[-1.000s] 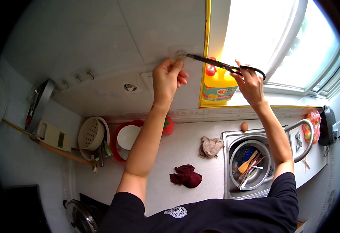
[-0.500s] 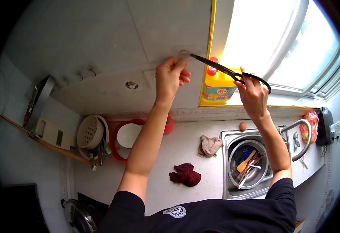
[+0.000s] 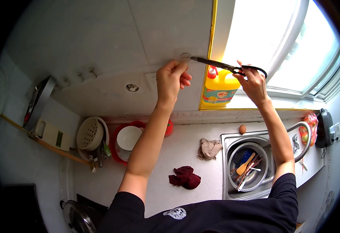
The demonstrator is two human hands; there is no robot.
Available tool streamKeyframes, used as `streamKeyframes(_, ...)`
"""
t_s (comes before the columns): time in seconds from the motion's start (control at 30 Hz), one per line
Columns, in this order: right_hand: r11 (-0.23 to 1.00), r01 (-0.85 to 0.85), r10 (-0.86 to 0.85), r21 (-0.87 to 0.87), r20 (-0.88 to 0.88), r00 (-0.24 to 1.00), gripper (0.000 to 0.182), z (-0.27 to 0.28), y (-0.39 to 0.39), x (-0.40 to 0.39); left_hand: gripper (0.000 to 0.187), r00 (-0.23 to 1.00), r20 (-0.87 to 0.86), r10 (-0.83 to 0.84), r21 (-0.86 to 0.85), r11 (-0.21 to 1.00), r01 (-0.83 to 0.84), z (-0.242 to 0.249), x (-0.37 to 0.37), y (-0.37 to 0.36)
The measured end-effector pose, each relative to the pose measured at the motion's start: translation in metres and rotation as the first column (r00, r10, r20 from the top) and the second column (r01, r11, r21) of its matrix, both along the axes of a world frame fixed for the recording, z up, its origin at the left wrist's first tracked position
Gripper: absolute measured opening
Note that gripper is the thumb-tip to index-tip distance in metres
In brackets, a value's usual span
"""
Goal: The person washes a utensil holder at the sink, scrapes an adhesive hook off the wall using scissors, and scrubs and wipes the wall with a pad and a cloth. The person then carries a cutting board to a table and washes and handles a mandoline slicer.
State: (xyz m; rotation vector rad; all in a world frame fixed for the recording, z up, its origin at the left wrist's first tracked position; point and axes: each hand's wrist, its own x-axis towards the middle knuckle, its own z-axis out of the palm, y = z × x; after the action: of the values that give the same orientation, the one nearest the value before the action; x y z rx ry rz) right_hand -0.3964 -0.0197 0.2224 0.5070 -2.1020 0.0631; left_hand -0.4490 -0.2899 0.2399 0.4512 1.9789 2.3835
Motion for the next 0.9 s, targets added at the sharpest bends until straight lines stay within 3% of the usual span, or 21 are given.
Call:
streamKeyframes(0.4,1.000,-0.018,0.018,-0.007,0.033,0.999,0.039,0.007,-0.004,0.001,0.020,1.000,0.015,0.002,0.016,1.000,-0.003,0.000,0.003,0.002)
streamKeyframes(0.9,0.990,0.138,-0.138,-0.006,0.031,0.990,0.038,0.017,-0.033,0.038,0.020,0.999,0.052,-0.011,0.086,0.996,0.006,0.000,0.002,0.001)
